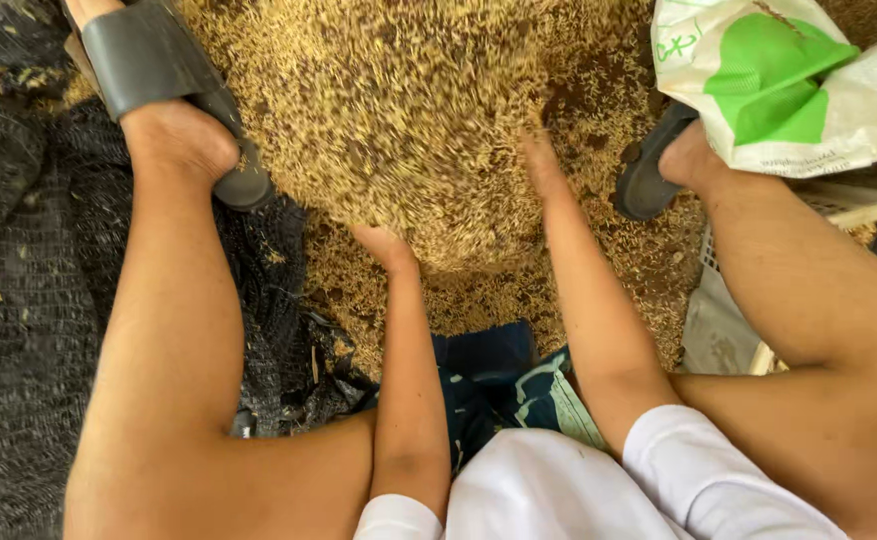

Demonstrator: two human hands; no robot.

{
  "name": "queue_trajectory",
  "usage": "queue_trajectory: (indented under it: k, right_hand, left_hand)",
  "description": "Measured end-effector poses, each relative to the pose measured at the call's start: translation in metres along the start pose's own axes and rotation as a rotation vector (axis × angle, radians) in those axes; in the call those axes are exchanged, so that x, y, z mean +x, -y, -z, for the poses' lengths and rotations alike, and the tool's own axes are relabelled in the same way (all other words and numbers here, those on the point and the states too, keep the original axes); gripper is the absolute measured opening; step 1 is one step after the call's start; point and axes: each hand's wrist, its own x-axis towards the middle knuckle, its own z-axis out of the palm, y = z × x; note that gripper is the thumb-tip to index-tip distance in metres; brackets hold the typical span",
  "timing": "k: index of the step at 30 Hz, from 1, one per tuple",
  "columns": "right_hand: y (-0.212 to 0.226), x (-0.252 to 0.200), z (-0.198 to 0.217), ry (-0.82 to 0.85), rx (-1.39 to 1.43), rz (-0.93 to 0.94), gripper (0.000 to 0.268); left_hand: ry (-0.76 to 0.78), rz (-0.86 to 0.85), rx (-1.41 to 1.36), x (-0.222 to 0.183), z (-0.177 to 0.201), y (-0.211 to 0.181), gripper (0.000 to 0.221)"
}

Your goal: The person sits cross-legged on the floor and uses both hands to mix a large pile of brown granular material. They repeatedly scoop, lift, and turn the material to blend it thoroughly.

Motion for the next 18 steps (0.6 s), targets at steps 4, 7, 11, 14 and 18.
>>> queue_trajectory:
  k: [4, 7, 11, 14, 18]
  right_hand:
    - [0.011, -0.042, -0.040, 0.054, 0.057, -0.125, 0.101]
    - [0.026, -0.082, -0.035, 0.150, 0.055, -0.110, 0.100]
    - [0.057, -0.090, 0.017, 0.227, 0.000, 0.041, 0.096]
    - [0.078, -0.063, 0.038, -0.040, -0.158, 0.291, 0.058]
    - [0.076, -0.027, 0.059, -0.442, -0.461, 0.378, 0.045]
  left_hand:
    - [0.079, 0.389, -0.106, 0.025, -0.002, 0.022, 0.070]
    - [0.271, 0.653, -0.376, 0.027, 0.002, 0.016, 0.067]
    - [0.260, 0.495, -0.248, 0.035, 0.031, -0.032, 0.058]
    - [0.206, 0.285, -0.250, 0.043, 0.065, -0.085, 0.055]
    - [-0.087, -0.445, 1.221, -0.002, 0.063, -0.100, 0.065]
